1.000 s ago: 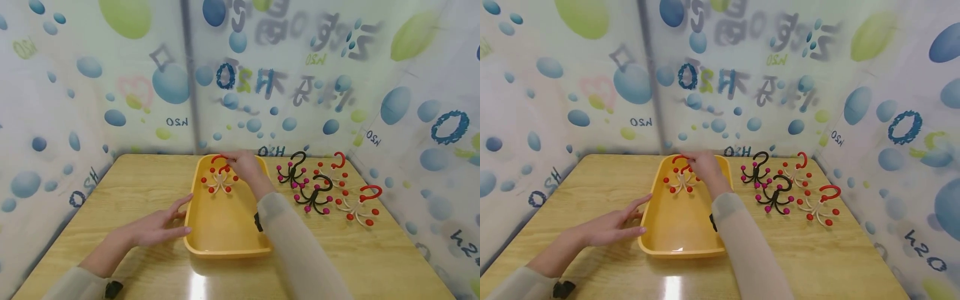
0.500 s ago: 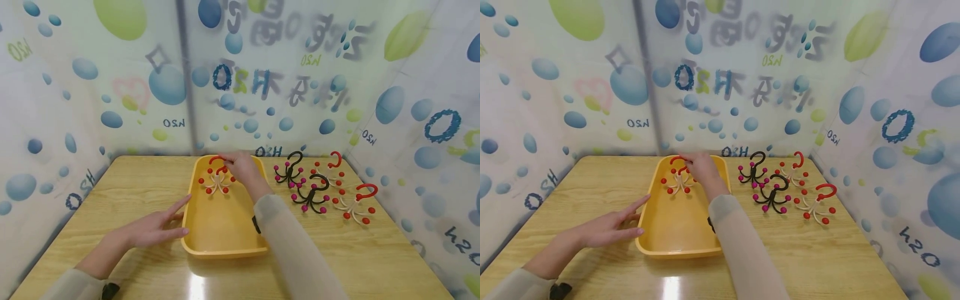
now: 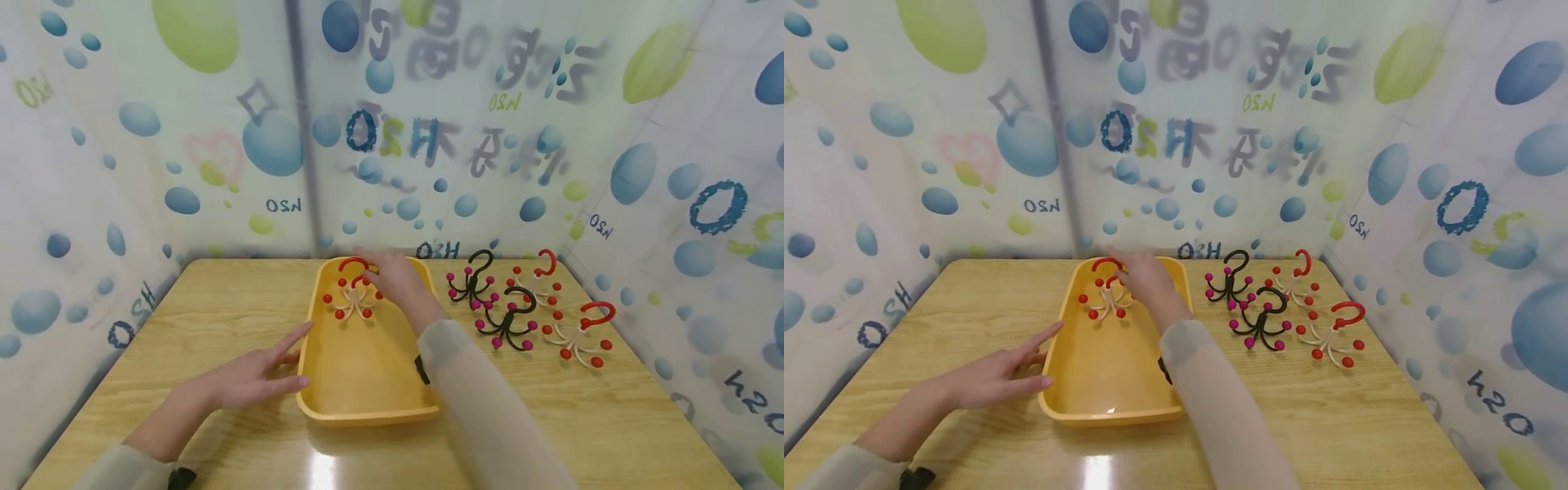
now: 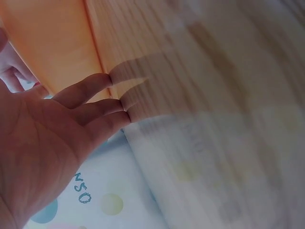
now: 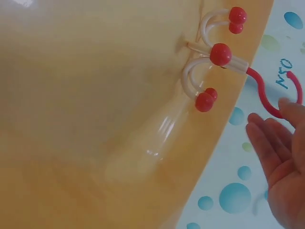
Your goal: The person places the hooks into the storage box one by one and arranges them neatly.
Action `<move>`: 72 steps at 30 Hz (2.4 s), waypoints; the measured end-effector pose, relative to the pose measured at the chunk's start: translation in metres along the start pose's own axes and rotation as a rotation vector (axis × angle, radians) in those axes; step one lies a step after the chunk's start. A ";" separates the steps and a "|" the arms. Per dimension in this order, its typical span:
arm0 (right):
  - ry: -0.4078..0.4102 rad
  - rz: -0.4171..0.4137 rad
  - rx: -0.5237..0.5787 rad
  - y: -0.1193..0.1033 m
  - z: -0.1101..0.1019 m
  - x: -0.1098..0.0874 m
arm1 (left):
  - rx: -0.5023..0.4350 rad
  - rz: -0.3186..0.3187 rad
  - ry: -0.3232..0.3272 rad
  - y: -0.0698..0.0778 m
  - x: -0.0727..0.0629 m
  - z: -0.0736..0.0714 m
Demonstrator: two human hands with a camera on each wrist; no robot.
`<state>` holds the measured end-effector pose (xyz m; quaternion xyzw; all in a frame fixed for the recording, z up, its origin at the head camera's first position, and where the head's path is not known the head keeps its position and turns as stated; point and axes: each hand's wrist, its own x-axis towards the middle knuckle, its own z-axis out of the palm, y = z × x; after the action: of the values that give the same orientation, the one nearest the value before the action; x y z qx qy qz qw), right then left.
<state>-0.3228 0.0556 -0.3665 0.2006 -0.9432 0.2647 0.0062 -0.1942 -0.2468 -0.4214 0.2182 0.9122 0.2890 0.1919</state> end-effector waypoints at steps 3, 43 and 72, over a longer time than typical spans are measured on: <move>-0.009 -0.036 -0.026 0.002 -0.007 -0.007 | 0.006 0.011 0.008 -0.001 0.001 0.002; 0.275 0.072 -0.193 0.164 -0.123 -0.193 | 0.014 0.029 0.023 -0.002 0.003 0.001; 0.303 0.185 -0.073 0.169 -0.105 -0.198 | -0.009 0.022 0.002 -0.003 -0.001 0.000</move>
<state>-0.2153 0.3146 -0.3838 0.0705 -0.9550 0.2567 0.1310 -0.1946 -0.2498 -0.4228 0.2269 0.9087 0.2952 0.1889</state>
